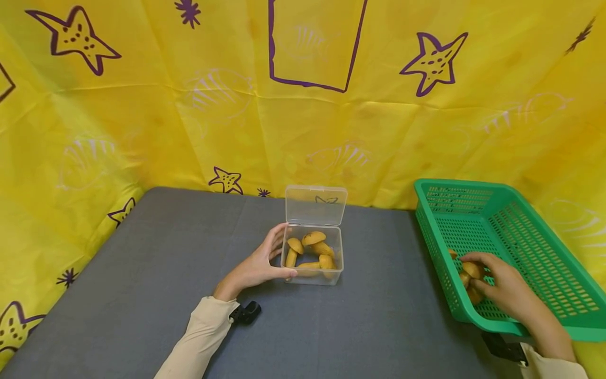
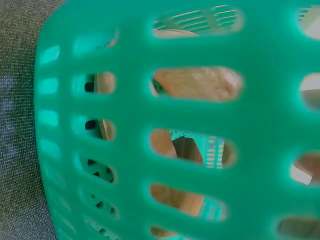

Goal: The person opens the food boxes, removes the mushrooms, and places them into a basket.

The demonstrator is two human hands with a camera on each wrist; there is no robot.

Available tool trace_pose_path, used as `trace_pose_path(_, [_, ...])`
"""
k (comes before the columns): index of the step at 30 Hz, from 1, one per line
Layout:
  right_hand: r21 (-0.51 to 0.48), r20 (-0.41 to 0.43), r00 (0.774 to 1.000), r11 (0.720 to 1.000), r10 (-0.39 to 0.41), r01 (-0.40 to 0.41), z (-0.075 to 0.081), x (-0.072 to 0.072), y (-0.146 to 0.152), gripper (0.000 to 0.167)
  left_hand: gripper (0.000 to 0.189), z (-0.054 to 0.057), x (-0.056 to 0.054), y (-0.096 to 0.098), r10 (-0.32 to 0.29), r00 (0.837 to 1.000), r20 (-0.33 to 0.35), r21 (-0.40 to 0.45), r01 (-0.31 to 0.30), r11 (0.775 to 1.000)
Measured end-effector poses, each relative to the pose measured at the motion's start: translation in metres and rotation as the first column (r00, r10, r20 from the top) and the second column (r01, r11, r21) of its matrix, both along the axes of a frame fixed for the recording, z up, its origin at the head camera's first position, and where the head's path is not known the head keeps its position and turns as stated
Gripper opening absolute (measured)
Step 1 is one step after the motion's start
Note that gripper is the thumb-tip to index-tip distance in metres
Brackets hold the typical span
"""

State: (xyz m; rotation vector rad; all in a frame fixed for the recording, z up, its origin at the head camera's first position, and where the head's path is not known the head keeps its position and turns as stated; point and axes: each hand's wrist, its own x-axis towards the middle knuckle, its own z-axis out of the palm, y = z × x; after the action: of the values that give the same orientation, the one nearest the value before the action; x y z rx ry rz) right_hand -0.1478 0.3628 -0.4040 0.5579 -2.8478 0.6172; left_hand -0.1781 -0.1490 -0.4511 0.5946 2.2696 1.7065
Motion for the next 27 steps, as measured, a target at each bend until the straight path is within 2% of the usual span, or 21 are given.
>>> trace_pose_path(9, [-0.006,0.131,0.990,0.999,-0.045,0.046,0.003,0.001,-0.001,0.047,0.107,-0.001,-0.001,0.000,-0.002,1.000,0.005,0.007,0.002,1.000])
trace_pose_path(13, [-0.012,0.127,0.991,0.998,-0.053,0.055,0.004,0.002,-0.002,0.044,0.108,-0.002,-0.001,0.000,0.000,1.000,0.005,0.008,0.000,1.000])
trace_pose_path(27, [-0.012,0.001,0.998,0.998,-0.066,0.066,0.026,0.009,-0.019,0.036,0.108,0.000,-0.001,0.000,-0.004,1.000,0.006,0.009,0.004,1.000])
